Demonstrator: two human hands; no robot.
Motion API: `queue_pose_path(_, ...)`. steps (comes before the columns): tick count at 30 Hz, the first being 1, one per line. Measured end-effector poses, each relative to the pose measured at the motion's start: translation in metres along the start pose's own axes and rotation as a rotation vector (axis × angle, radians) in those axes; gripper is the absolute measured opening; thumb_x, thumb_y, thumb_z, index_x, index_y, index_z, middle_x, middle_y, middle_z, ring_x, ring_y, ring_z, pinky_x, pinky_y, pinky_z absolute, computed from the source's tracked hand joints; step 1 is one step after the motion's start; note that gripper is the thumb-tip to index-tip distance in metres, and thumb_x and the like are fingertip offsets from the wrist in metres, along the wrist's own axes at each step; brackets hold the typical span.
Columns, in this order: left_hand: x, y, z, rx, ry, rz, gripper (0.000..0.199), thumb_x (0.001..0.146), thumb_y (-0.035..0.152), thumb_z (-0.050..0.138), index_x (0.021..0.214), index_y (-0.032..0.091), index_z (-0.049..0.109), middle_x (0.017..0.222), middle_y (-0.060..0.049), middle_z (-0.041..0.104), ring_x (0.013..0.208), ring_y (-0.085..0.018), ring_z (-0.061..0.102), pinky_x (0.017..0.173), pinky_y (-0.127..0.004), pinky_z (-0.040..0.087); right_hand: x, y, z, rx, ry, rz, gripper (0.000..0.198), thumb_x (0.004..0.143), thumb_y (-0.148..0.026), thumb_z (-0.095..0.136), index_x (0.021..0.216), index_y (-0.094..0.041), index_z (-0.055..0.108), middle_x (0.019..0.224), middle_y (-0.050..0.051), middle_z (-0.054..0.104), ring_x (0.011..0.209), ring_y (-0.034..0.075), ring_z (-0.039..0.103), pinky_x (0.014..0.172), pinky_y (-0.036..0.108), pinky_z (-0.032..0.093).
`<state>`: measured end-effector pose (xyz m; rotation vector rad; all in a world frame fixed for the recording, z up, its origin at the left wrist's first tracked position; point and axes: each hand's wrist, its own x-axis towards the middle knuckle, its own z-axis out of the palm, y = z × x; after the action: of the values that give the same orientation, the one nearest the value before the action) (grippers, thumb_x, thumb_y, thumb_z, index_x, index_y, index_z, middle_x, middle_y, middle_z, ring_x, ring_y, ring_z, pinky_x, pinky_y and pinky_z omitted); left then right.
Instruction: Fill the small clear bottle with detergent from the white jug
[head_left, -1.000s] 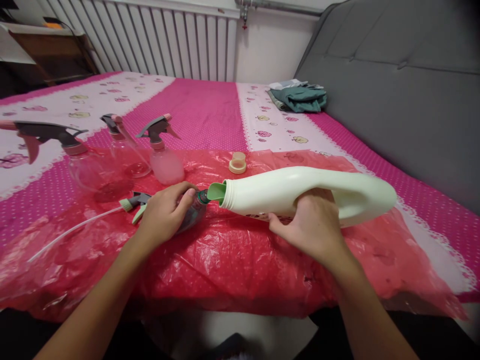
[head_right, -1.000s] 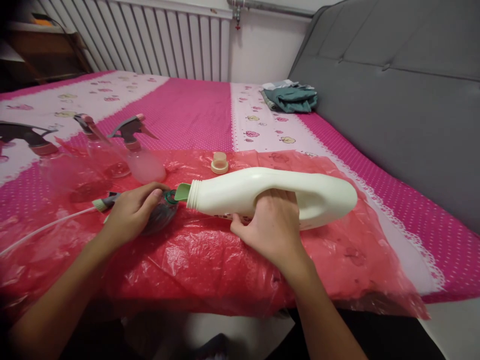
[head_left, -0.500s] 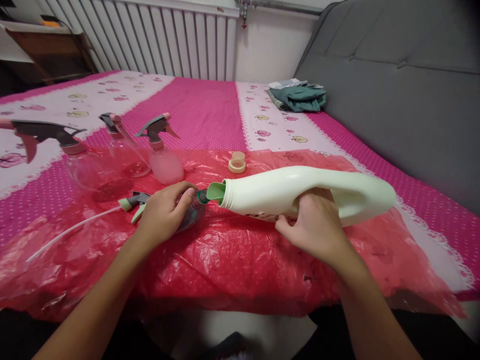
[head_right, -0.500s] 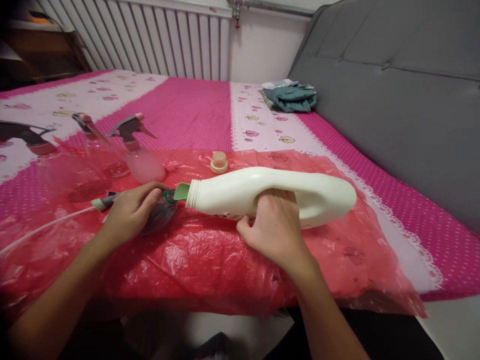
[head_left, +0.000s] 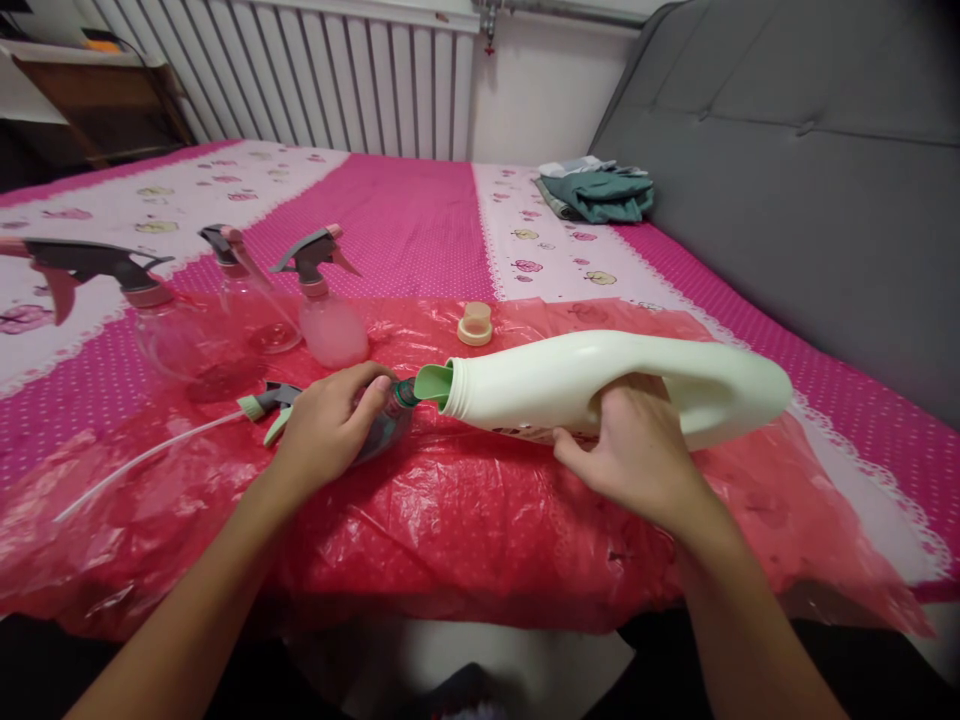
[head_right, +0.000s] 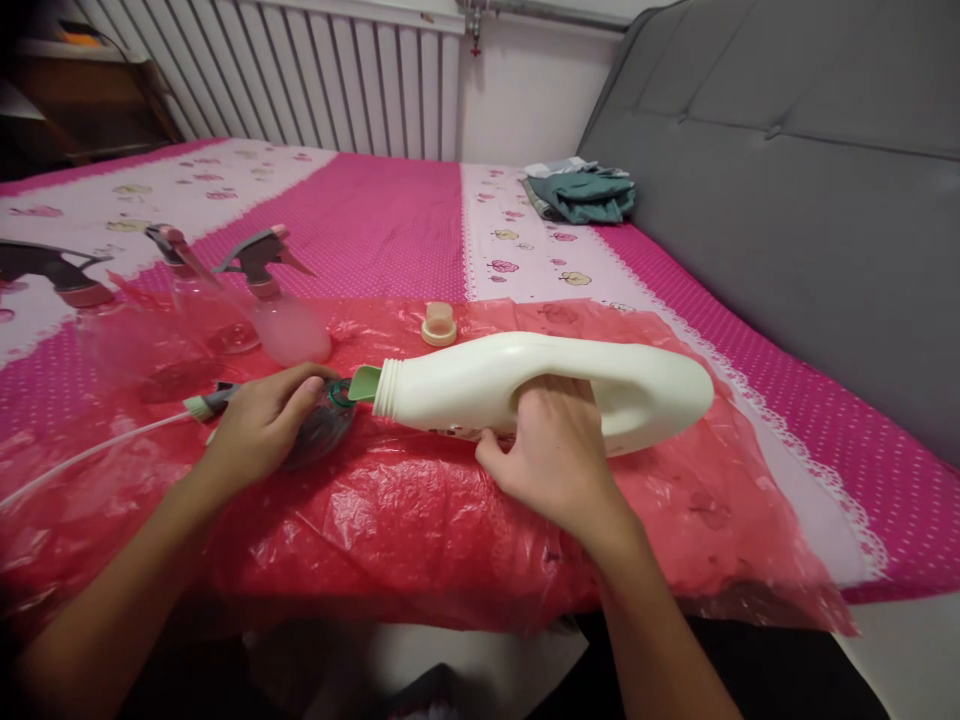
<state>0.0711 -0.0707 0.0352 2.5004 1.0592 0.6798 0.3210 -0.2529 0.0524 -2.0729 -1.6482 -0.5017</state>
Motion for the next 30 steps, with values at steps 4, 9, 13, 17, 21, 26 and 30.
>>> queue_pose_path(4, 0.0005, -0.0014, 0.0015, 0.000, 0.004, 0.000, 0.048, 0.099, 0.054, 0.034, 0.098, 0.020, 0.070, 0.094, -0.005, 0.075, 0.084, -0.024, 0.067, 0.075, -0.033, 0.042, 0.0004, -0.0009, 0.0004, 0.013, -0.018, 0.018, 0.031, 0.076, -0.039, 0.057, 0.094, -0.014, 0.061, 0.076, 0.009, 0.057, 0.081, 0.030, 0.059, 0.077, 0.044, 0.047)
queue_pose_path(9, 0.0006, -0.0012, 0.0016, -0.004, 0.001, -0.001, 0.049, 0.099, 0.054, 0.034, 0.099, 0.020, 0.069, 0.093, -0.005, 0.074, 0.085, -0.025, 0.067, 0.075, -0.034, 0.042, 0.0004, -0.0009, 0.0012, 0.007, -0.037, 0.035, 0.027, 0.074, -0.036, 0.056, 0.090, -0.015, 0.060, 0.074, 0.008, 0.055, 0.077, 0.028, 0.057, 0.073, 0.042, 0.045)
queue_pose_path(13, 0.0009, -0.0002, 0.0010, -0.005, -0.002, -0.001, 0.049, 0.099, 0.053, 0.034, 0.100, 0.020, 0.069, 0.093, -0.006, 0.074, 0.085, -0.025, 0.067, 0.076, -0.035, 0.042, -0.0004, -0.0012, 0.0009, 0.020, -0.032, 0.033, 0.023, 0.073, -0.035, 0.056, 0.086, -0.017, 0.058, 0.070, 0.005, 0.052, 0.071, 0.024, 0.054, 0.070, 0.039, 0.042)
queue_pose_path(17, 0.0001, 0.0002, -0.0001, -0.005, 0.000, -0.003, 0.048, 0.099, 0.053, 0.034, 0.100, 0.020, 0.069, 0.094, -0.006, 0.075, 0.086, -0.025, 0.067, 0.076, -0.035, 0.043, -0.0010, -0.0005, -0.0005, 0.041, -0.042, 0.035, 0.018, 0.072, -0.032, 0.054, 0.084, -0.018, 0.055, 0.069, 0.004, 0.050, 0.067, 0.021, 0.051, 0.067, 0.037, 0.040)
queue_pose_path(21, -0.0004, 0.0006, -0.0008, -0.006, -0.001, 0.000, 0.048, 0.099, 0.053, 0.034, 0.099, 0.020, 0.069, 0.093, -0.006, 0.075, 0.085, -0.025, 0.068, 0.076, -0.035, 0.043, 0.0001, -0.0001, -0.0021, 0.033, -0.065, 0.023, 0.018, 0.073, -0.030, 0.053, 0.086, -0.017, 0.055, 0.069, 0.004, 0.050, 0.068, 0.022, 0.051, 0.068, 0.038, 0.040)
queue_pose_path(26, 0.0002, 0.0014, -0.0005, 0.003, -0.003, -0.003, 0.049, 0.099, 0.054, 0.033, 0.098, 0.020, 0.069, 0.093, -0.006, 0.075, 0.085, -0.025, 0.067, 0.076, -0.035, 0.043, 0.0018, -0.0014, -0.0024, -0.002, -0.052, 0.013, 0.024, 0.075, -0.035, 0.057, 0.090, -0.016, 0.058, 0.073, 0.007, 0.054, 0.077, 0.027, 0.056, 0.074, 0.041, 0.044)
queue_pose_path(30, 0.0006, 0.0021, -0.0002, 0.001, -0.004, -0.001, 0.049, 0.099, 0.053, 0.033, 0.098, 0.020, 0.069, 0.094, -0.006, 0.075, 0.085, -0.025, 0.067, 0.076, -0.035, 0.043, 0.0012, -0.0017, -0.0018, 0.004, -0.051, 0.020, 0.031, 0.077, -0.037, 0.058, 0.097, -0.014, 0.060, 0.078, 0.009, 0.057, 0.083, 0.030, 0.059, 0.078, 0.043, 0.046)
